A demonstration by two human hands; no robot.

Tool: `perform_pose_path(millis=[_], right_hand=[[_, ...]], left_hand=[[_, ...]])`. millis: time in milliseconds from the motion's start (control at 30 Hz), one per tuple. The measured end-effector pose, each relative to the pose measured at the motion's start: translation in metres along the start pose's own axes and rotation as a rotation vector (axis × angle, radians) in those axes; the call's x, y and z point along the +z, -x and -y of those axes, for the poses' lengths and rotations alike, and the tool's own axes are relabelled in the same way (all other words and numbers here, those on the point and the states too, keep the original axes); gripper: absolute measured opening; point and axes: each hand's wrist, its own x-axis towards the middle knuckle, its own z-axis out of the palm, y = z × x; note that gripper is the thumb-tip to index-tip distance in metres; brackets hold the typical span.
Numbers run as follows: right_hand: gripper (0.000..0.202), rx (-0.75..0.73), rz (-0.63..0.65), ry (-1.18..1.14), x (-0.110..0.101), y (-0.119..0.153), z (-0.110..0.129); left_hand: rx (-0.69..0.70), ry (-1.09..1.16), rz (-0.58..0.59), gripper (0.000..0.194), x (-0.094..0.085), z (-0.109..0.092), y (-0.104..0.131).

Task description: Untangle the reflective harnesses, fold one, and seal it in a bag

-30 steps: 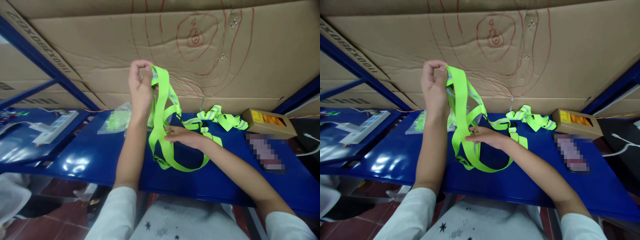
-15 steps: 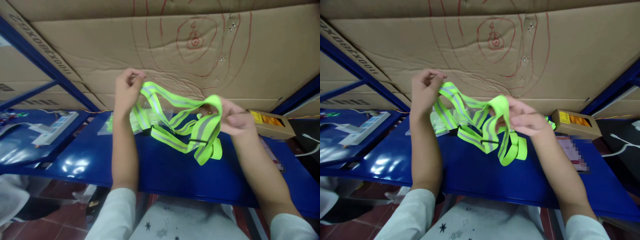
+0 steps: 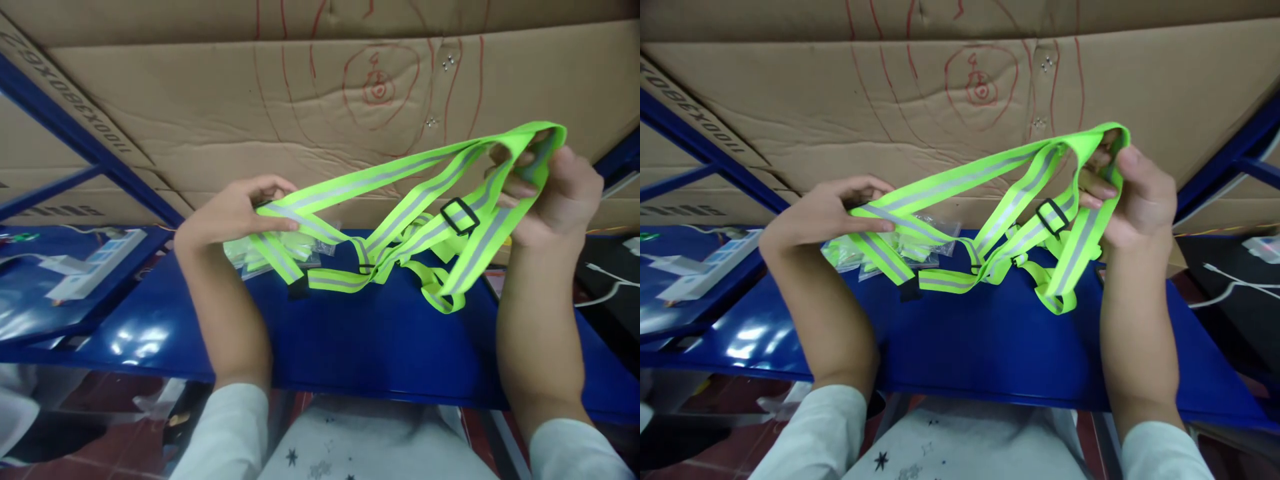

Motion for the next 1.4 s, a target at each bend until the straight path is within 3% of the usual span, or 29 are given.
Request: perform_pose_path(millis=[100,333,600,700,900,1067,1167,1267,1333,1400], right_hand=[[0.039,-0.063,-0.084,0.03,-0.006,-0.006,-0.003],[0.035,-0.095,-0.257,0.187,-0.012,-0.017,-0.016],[0.047,-0.237,-0.286,0.415,-0.003,-0.016,-0.02],[0.052,-0.278,-0.257,0.439,0.007,-0.013,-0.02],[0.042,-0.295,-0.168,0.506,0.03,-0.001,-0.024],[0.037,-0.136,-0.113,0.39,0.048,0.007,-0.023],[0.039,-0.019,-0.085,0.276,0.056,0.008,-0.021],[0.039,0.052,-0.076,0.234,0.062,0.008,-0.023],[0.038,0.088,-0.048,0.179,0.066,0.008,-0.027],[0.041,0.112,-0.012,0.125,0.07,0.008,-0.032]], left_hand=[[0.012,-0.001,0.011,0.044,0.001,0.003,-0.001],[0.004,-0.068,-0.291,0.037,0.009,0.008,-0.012],[-0.024,-0.097,-0.498,0.025,0.012,0.008,-0.017],[-0.088,-0.232,-0.377,0.022,0.011,0.005,-0.014],[-0.271,-0.441,-0.123,0.02,0.018,0.011,-0.02],[-0.275,-0.471,-0.049,0.022,0.034,0.03,-0.032],[-0.208,-0.465,-0.029,0.02,0.04,0.037,-0.036],[-0.118,-0.417,0.015,0.015,0.048,0.029,-0.037],[-0.04,-0.349,0.09,0.027,0.06,0.011,-0.037],[0.107,-0.191,0.243,0.056,0.075,-0.015,-0.036]])
